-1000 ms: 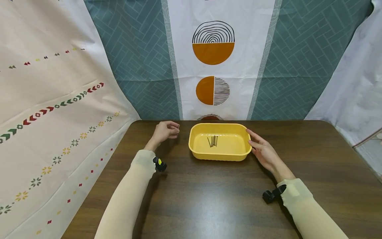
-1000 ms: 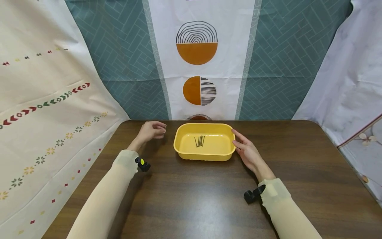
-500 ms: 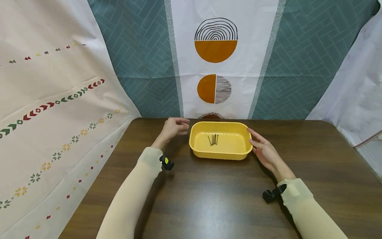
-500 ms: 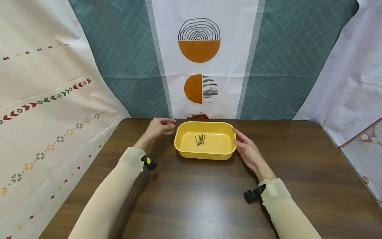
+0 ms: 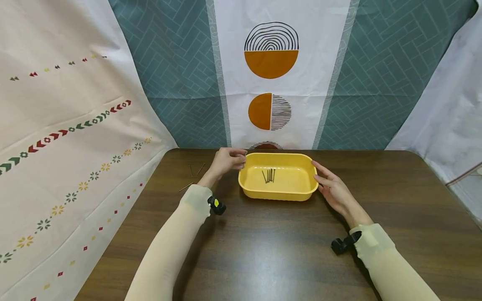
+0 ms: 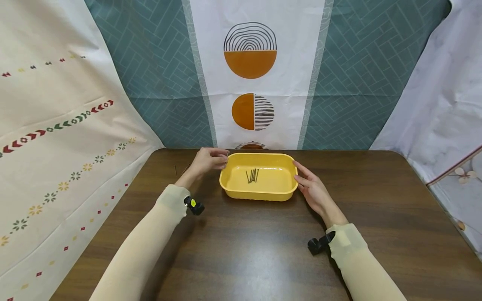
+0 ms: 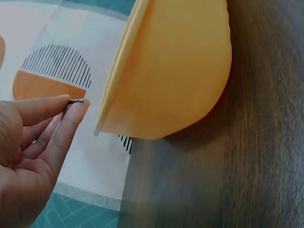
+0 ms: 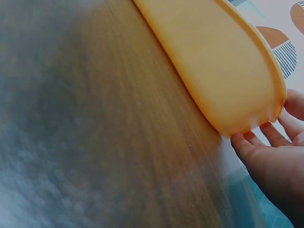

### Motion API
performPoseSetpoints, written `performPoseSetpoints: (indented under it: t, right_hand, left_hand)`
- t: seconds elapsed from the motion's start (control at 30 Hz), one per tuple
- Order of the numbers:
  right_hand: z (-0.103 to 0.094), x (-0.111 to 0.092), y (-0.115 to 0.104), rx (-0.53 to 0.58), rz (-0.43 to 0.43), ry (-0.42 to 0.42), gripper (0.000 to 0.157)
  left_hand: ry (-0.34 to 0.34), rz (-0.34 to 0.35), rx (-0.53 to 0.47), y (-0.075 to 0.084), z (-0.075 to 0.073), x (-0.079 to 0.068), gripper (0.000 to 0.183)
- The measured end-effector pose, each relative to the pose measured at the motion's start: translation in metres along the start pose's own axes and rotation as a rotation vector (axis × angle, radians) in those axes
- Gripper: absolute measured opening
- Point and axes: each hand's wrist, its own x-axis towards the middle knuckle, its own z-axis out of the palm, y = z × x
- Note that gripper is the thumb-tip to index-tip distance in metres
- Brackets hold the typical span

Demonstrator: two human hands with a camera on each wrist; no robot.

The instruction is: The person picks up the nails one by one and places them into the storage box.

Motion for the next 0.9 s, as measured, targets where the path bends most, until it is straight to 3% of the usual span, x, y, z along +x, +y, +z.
performPoseSetpoints:
  t: [0.43, 0.9]
  right_hand:
    - [0.000, 0.000, 0.000, 0.002, 0.002, 0.003, 0.060]
    - [0.000, 0.000, 0.000, 0.001, 0.002, 0.004, 0.061]
  left_hand:
    - [-0.041, 0.011, 0.026, 0.007, 0.018, 0.003, 0.031]
    - [-0.045, 0.016, -0.034, 0.005, 0.040, 0.006, 0.031]
